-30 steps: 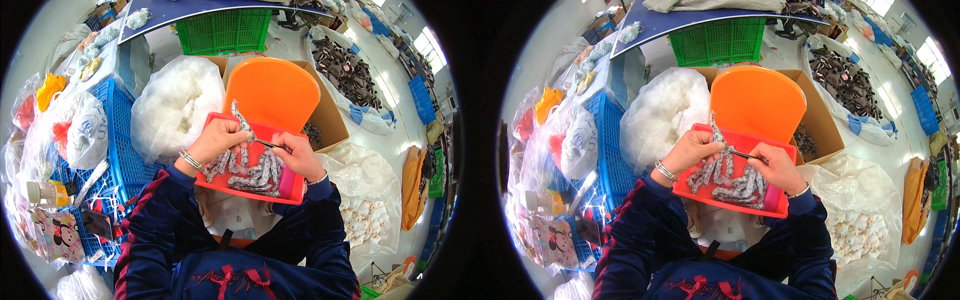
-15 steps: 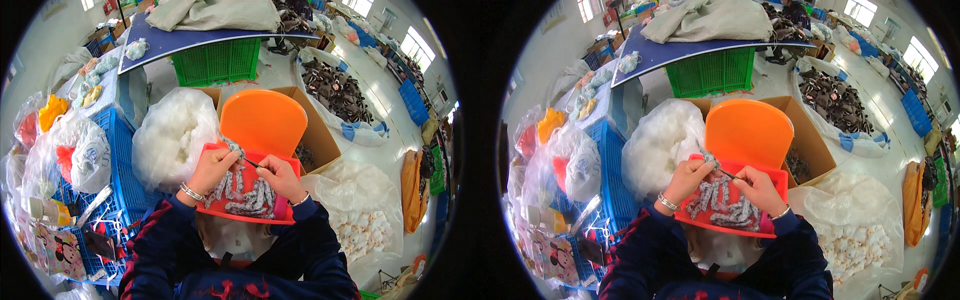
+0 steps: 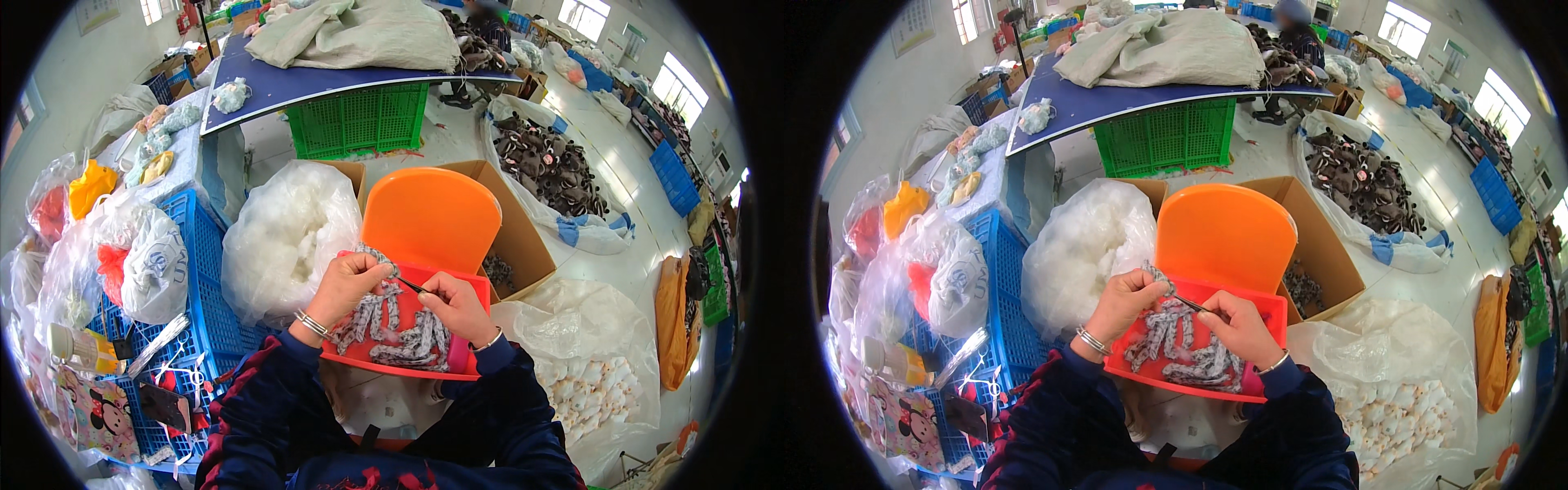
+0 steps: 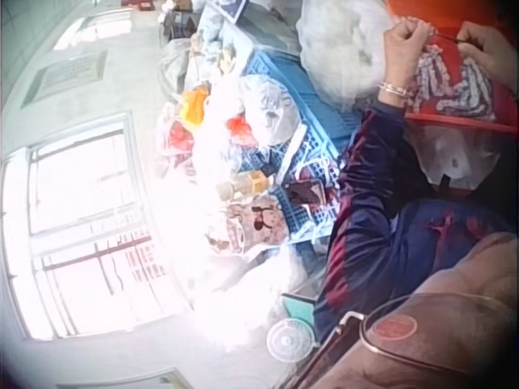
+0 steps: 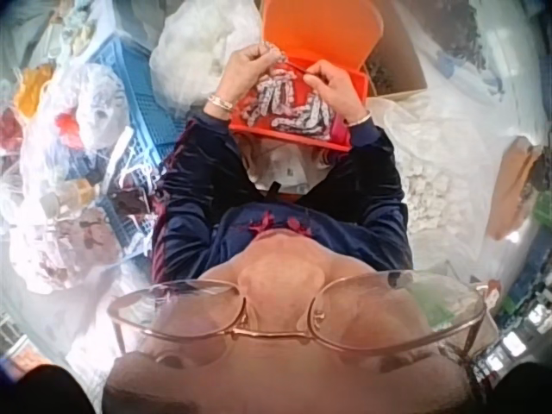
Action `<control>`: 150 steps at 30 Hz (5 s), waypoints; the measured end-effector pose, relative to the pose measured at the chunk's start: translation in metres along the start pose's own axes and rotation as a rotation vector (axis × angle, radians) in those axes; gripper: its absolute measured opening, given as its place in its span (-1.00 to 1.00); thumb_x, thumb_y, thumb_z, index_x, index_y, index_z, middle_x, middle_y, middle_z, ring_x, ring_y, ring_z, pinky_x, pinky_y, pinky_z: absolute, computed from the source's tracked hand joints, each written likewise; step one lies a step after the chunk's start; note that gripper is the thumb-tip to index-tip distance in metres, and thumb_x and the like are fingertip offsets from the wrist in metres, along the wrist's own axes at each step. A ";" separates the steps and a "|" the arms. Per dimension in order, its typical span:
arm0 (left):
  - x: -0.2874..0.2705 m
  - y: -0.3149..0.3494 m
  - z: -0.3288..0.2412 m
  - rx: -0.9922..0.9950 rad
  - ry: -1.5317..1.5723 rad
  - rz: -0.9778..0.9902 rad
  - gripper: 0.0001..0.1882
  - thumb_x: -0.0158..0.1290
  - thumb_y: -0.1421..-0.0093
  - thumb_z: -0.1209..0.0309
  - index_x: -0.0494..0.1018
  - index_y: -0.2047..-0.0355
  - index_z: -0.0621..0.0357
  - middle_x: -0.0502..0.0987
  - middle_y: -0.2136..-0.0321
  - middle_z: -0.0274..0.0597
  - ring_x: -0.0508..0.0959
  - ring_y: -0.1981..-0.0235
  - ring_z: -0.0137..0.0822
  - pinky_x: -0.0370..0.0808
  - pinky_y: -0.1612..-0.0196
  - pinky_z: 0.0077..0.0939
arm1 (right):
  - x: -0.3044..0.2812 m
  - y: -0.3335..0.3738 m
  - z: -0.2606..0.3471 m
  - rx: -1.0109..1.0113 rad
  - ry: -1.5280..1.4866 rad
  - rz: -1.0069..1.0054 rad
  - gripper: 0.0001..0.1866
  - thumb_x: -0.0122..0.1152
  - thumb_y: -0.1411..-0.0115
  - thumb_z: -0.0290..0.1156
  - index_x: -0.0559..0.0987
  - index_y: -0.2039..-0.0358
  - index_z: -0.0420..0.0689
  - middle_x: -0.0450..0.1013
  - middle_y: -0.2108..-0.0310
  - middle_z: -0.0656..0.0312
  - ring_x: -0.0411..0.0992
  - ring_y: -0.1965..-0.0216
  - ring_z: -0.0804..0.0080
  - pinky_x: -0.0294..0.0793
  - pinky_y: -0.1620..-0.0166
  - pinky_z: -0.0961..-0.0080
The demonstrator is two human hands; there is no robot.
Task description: The person repeatedly inserts white stuffing into a small patterned fabric item using a metal tool. They adjust the fabric and push the stuffing deeper, then place the item into a red tray. The process is repeated with additional fabric items.
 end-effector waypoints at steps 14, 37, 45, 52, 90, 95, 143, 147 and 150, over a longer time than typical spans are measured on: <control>0.005 -0.002 0.007 -0.001 0.072 -0.022 -0.76 0.16 -0.24 0.37 0.50 0.53 0.23 0.51 0.60 -0.35 0.55 0.51 -0.53 0.47 0.43 -0.65 | 0.021 -0.001 -0.006 -0.026 -0.029 -0.084 -0.89 0.17 -0.27 -0.47 0.46 0.36 -0.20 0.35 0.53 0.45 0.21 0.51 0.80 0.20 0.46 0.74; 0.027 -0.010 0.017 0.111 0.359 -0.174 -0.62 -0.05 -0.40 0.18 0.53 0.41 0.20 0.29 0.69 -0.47 0.27 0.66 -0.62 0.29 0.53 -0.68 | 0.046 -0.004 0.015 -0.067 -0.100 -0.147 -0.92 0.13 -0.31 -0.48 0.45 0.28 -0.21 0.36 0.44 0.44 0.25 0.40 0.77 0.27 0.34 0.75; 0.054 -0.021 0.036 0.275 0.240 -0.253 -0.65 -0.19 -0.45 0.17 0.40 0.38 0.11 0.25 0.65 -0.53 0.20 0.64 -0.67 0.17 0.56 -0.72 | 0.042 -0.005 0.000 0.006 -0.332 -0.194 -0.89 0.12 -0.33 -0.45 0.44 0.32 -0.20 0.36 0.52 0.42 0.25 0.51 0.76 0.24 0.46 0.76; 0.073 -0.023 0.034 0.337 0.205 -0.286 -0.67 -0.21 -0.46 0.23 0.35 0.40 0.12 0.24 0.64 -0.53 0.19 0.63 -0.70 0.14 0.58 -0.73 | 0.041 -0.001 0.004 0.087 -0.466 -0.224 -0.88 0.11 -0.34 -0.43 0.45 0.33 -0.19 0.37 0.57 0.38 0.25 0.59 0.72 0.23 0.53 0.73; 0.066 -0.029 0.034 0.328 0.430 -0.029 -0.64 -0.29 -0.47 0.20 0.34 0.33 0.19 0.43 0.41 -0.26 0.39 0.38 -0.48 0.40 0.24 -0.55 | 0.026 -0.005 -0.006 0.000 -0.304 -0.197 -0.91 0.12 -0.31 -0.49 0.46 0.34 -0.20 0.35 0.53 0.44 0.25 0.53 0.75 0.23 0.46 0.73; 0.076 -0.021 0.033 0.243 0.315 -0.114 -0.64 -0.28 -0.47 0.22 0.28 0.39 0.20 0.39 0.41 -0.25 0.34 0.40 -0.47 0.36 0.25 -0.55 | 0.028 -0.004 -0.006 0.082 -0.447 -0.202 -0.94 0.11 -0.32 -0.48 0.49 0.28 -0.20 0.39 0.52 0.42 0.25 0.58 0.74 0.20 0.53 0.75; 0.011 -0.016 0.022 0.093 0.271 -0.222 -0.80 0.15 -0.25 0.39 0.44 0.48 0.20 0.43 0.59 -0.35 0.37 0.57 -0.55 0.37 0.41 -0.65 | -0.066 0.008 -0.022 0.201 0.323 -0.024 -0.82 0.22 -0.21 -0.42 0.55 0.30 -0.29 0.49 0.53 0.29 0.44 0.47 0.63 0.39 0.40 0.60; 0.007 -0.014 0.021 0.087 0.220 -0.223 -0.79 0.13 -0.27 0.38 0.44 0.48 0.20 0.44 0.59 -0.34 0.38 0.57 -0.57 0.36 0.43 -0.67 | -0.089 0.012 -0.037 0.301 0.805 -0.072 -0.78 0.31 -0.12 -0.36 0.51 0.41 -0.26 0.38 0.62 0.26 0.36 0.54 0.53 0.36 0.43 0.49; 0.005 -0.013 0.022 0.069 0.139 -0.188 -0.78 0.12 -0.28 0.37 0.45 0.48 0.21 0.45 0.60 -0.35 0.40 0.57 -0.57 0.35 0.44 -0.69 | -0.092 0.012 -0.054 0.279 0.888 -0.113 -0.73 0.34 -0.05 -0.31 0.51 0.42 -0.25 0.41 0.61 0.10 0.44 0.51 0.25 0.39 0.39 0.33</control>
Point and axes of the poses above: each hand's wrist, its own y-axis away from the middle knuckle, its own x-axis out of the palm, z = x × y, the point moved 2 cm from there along -y, towards the middle knuckle
